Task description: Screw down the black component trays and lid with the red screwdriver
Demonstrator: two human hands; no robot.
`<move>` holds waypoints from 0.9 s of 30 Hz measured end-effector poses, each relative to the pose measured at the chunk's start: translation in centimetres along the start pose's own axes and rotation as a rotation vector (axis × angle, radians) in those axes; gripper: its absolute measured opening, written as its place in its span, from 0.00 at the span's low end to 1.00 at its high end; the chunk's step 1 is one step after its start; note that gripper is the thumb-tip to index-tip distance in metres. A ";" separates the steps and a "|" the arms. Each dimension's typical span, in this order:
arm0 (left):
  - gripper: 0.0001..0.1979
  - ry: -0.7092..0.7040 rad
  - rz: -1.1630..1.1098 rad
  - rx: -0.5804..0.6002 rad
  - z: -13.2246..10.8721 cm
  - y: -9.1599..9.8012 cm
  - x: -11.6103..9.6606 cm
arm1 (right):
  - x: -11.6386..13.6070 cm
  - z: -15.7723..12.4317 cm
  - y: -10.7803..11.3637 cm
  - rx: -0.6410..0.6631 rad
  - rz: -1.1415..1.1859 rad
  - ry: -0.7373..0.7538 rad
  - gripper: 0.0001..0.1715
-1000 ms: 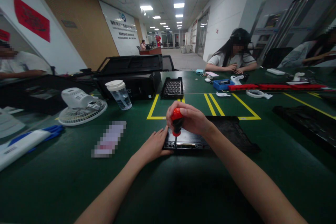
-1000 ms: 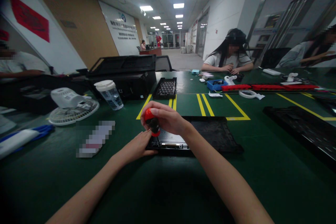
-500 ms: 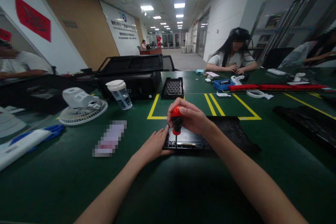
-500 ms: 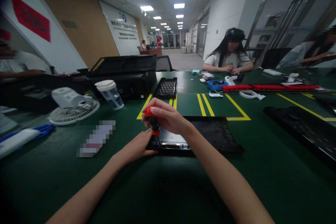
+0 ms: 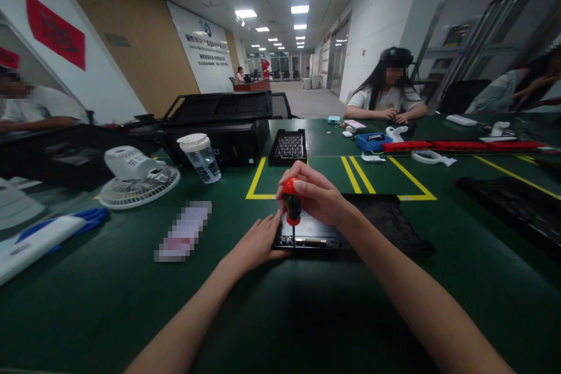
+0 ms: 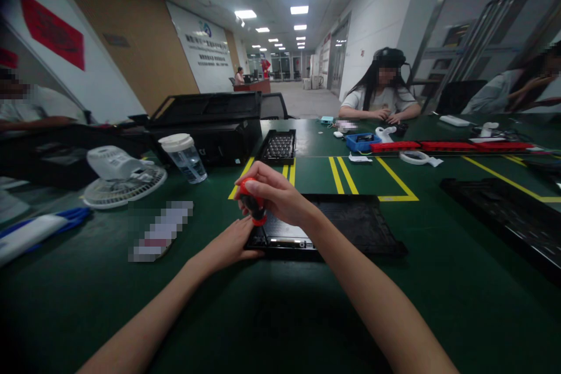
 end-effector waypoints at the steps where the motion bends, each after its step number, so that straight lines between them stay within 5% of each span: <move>1: 0.42 0.001 0.001 0.001 0.0 0.0 0.0 | 0.0 0.0 0.0 -0.009 -0.007 -0.001 0.09; 27: 0.41 0.002 0.014 -0.006 0.1 0.2 -0.3 | 0.8 0.4 0.7 -0.138 -0.178 0.161 0.10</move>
Point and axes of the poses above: each hand's wrist, its own z-axis towards the middle knuckle, its own y-axis out of the back of the hand, x = y × z, the point moved 5 cm from there along z, towards the middle knuckle, and after that the axes turned 14 degrees about -x, right-handed, at the moved point
